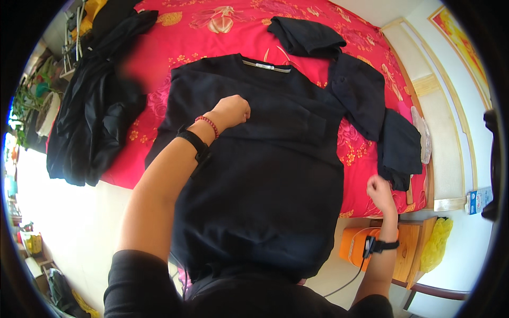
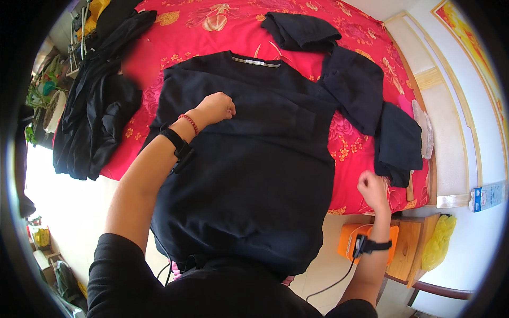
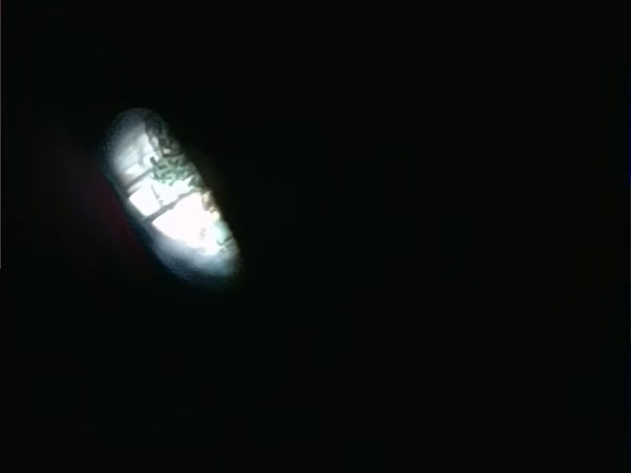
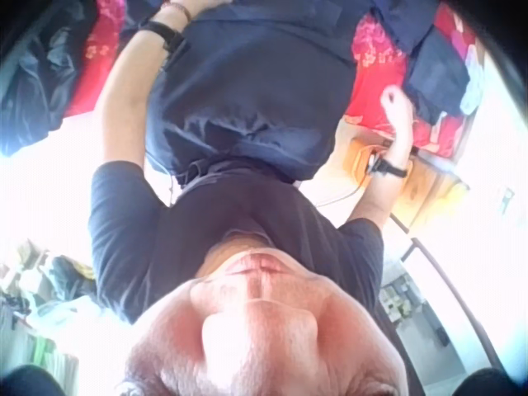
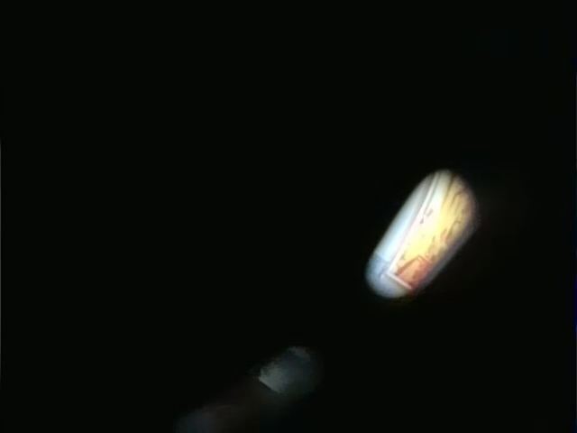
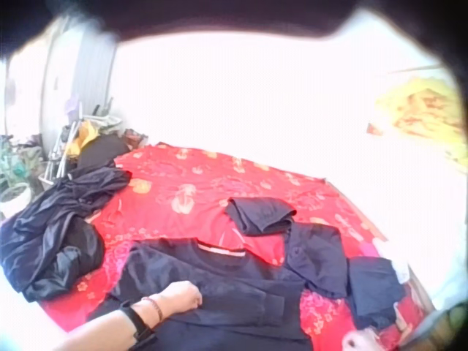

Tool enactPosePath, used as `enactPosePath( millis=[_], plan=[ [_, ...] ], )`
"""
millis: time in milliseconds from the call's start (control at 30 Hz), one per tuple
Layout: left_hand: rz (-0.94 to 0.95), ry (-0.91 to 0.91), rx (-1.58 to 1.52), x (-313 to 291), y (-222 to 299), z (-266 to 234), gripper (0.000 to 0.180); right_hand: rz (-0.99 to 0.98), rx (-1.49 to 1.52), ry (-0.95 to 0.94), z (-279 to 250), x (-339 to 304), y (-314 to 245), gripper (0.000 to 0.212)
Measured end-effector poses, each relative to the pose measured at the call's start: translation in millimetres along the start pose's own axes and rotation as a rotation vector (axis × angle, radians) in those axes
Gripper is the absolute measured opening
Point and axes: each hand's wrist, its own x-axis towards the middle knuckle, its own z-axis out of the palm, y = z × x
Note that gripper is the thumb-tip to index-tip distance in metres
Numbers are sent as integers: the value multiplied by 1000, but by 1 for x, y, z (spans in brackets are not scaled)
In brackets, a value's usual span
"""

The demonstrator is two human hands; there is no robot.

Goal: The person folds multiple black shirts on a red floral bedspread. They lay each shirt flat, fold the sleeves inward, fold the body in half, and then fold it again into a compact rectangle before stacking the finished pieces.

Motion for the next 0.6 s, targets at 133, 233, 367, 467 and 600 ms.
enactPosePath(
  millis=[133, 233, 367, 467, 600],
  plan=[
    [68, -10, 173, 5, 1, 11, 11, 261, 13, -88, 16, -83, 69, 3],
    [141, -27, 352, 10, 3, 20, 11, 345, -64, -141, 35, -123, 99, 8],
    [190, -48, 510, 12, 12, 27, 13, 398, 14, -145, 56, -143, 117, 16],
    [112, -15, 461, 12, 19, 26, 13, 370, 47, -83, 63, -150, 118, 16],
    [-17, 56, 308, 9, 15, 18, 17, 347, 134, -22, 58, -163, 107, 17]
  ],
)
